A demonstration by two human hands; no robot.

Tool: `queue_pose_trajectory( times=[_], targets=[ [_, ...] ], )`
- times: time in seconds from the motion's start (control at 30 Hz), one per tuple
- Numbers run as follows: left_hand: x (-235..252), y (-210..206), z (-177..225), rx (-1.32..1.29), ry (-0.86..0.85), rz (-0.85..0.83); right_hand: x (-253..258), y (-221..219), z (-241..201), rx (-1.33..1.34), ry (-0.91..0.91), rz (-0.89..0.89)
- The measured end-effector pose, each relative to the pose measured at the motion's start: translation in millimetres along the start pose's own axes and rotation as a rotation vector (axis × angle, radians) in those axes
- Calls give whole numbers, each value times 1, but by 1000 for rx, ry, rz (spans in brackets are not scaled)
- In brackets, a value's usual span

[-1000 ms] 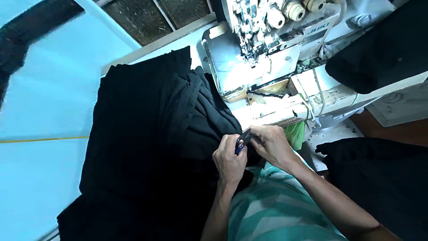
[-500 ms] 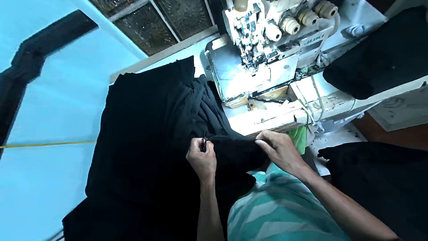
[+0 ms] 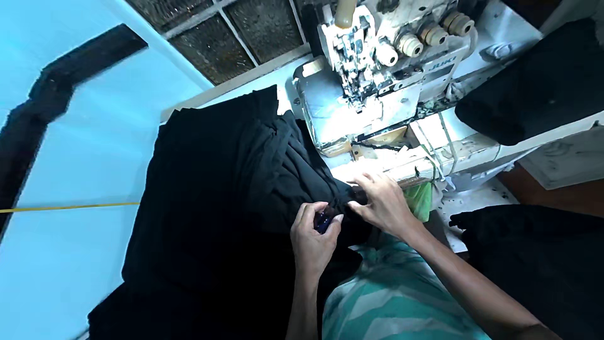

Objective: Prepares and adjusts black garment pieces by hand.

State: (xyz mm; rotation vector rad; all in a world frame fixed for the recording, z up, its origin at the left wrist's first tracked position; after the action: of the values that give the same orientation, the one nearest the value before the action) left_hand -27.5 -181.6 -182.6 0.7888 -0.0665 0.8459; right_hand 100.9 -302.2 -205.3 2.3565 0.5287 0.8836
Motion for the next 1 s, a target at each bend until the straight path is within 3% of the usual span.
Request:
queue_pose_trajectory(
  times=[0.17, 0.4, 0.5, 0.63, 0.77, 1.0],
  targets=[
    [9, -18, 12, 157, -131, 46, 4, -15, -5, 48, 86, 72],
    [23, -40, 4, 252, -132, -15, 5, -8, 1, 73, -55, 24],
    [26, -43, 1, 158, -125, 0, 6, -5, 5, 83, -100, -19],
    [31, -34, -4, -89, 18, 17, 7, -5, 8, 184, -170, -34],
    [28, -33, 1, -131, 29, 33, 6, -13, -1, 257, -129, -52],
    [32, -28, 4, 44, -227, 107, -1, -18, -12, 231, 17, 37]
  ],
)
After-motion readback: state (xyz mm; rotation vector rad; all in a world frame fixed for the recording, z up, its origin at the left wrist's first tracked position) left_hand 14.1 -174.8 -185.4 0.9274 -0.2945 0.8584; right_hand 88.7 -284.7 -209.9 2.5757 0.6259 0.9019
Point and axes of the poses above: each hand's wrist, its own x-axis towards the middle knuckle, its own y-axis out of the back of the hand, z = x × y, the point moved 3 cm from there along x, towards the middle knuckle, and after that the axes turned 10 degrees about z, right-handed, at the moved point
